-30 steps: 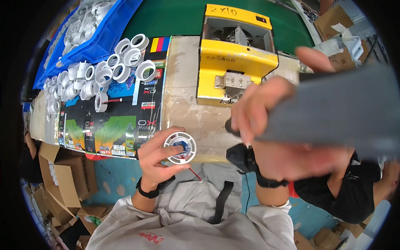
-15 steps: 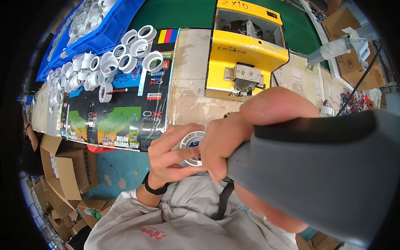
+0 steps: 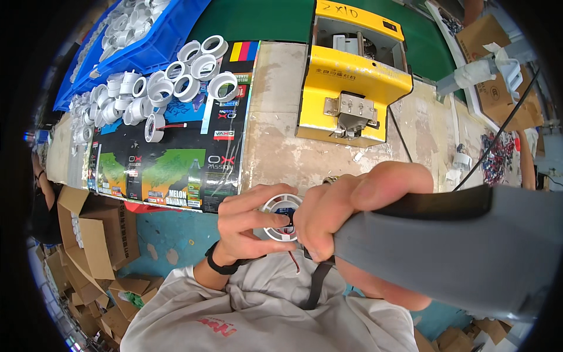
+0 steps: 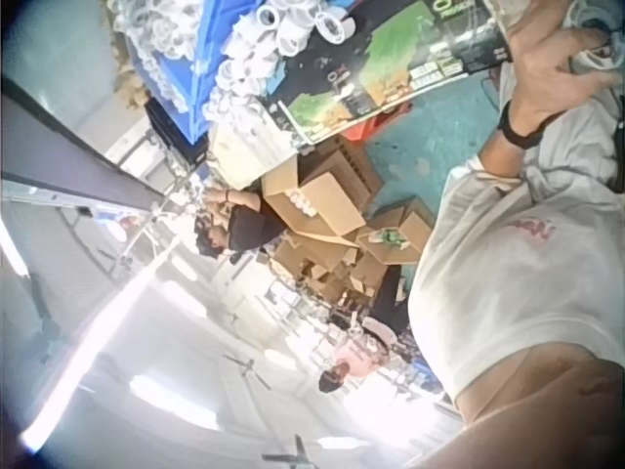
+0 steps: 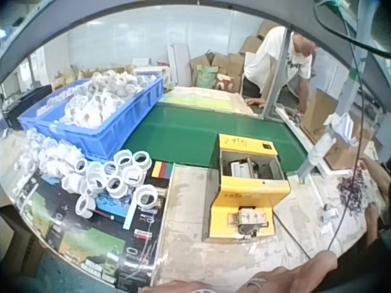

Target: Assembling small circular light fixtures by connecting internal wires and securing components with an electric screwdriver.

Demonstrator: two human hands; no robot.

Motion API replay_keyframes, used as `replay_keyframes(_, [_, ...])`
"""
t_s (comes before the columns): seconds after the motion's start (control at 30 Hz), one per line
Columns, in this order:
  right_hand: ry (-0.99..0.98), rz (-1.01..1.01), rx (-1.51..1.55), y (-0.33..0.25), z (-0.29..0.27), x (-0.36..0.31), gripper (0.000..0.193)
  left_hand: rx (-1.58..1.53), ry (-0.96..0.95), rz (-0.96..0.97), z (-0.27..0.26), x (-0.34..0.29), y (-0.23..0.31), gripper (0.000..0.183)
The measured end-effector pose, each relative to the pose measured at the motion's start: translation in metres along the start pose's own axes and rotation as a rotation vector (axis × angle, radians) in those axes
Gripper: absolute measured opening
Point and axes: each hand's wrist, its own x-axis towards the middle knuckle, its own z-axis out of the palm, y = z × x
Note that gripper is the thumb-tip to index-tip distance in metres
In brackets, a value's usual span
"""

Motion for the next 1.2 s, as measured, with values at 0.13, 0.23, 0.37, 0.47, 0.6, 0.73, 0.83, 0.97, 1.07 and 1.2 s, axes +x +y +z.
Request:
replay_keyframes(0.13, [0.054, -0.143, -0.205, 0.005, 0.002, 0.001, 0.072, 0.082, -0.031, -0.078, -0.008, -0.001, -0.007, 0.036])
replay_keyframes(0.23, [0.269, -0.396, -0.225, -0.013, -0.010, -0.004, 0.077, 0.303, 0.109, -0.245, -0.038, 0.003, -0.018, 0.034])
replay_keyframes(0.37, [0.564, -0.308, -0.317, -0.028, -0.034, -0.024, 0.092, 0.728, 0.237, -0.311, -0.106, -0.004, -0.038, 0.034])
replay_keyframes(0.47, [0.567, -0.123, -0.550, -0.005, -0.038, -0.028, 0.066, 0.967, 0.345, -0.318, -0.138, -0.016, -0.038, 0.031])
replay_keyframes(0.6, [0.500, -0.174, -0.940, -0.019, -0.041, -0.044, 0.064, 1.307, 0.387, -0.334, -0.149, -0.022, -0.045, 0.032])
replay_keyframes(0.73, [0.951, -0.568, -1.173, -0.076, -0.081, -0.063, 0.045, 1.197, 0.617, -0.343, -0.137, -0.019, -0.031, 0.034])
replay_keyframes(0.83, [0.968, -0.129, -1.914, -0.116, -0.168, -0.088, 0.036, 1.095, 0.645, -0.176, -0.120, -0.022, -0.024, 0.032])
replay_keyframes(0.97, [0.644, 0.424, -1.905, -0.121, -0.238, -0.137, 0.027, 0.837, 0.546, 0.010, -0.079, -0.011, -0.017, 0.029])
replay_keyframes(1.07, [1.088, 0.311, -1.837, -0.127, -0.203, -0.147, 0.027, 0.608, 0.481, 0.049, -0.042, -0.014, -0.005, 0.029])
replay_keyframes(1.2, [1.052, 0.223, -1.849, -0.105, -0.173, -0.134, 0.045, 0.381, 0.246, 0.017, 0.006, -0.015, 0.013, 0.029])
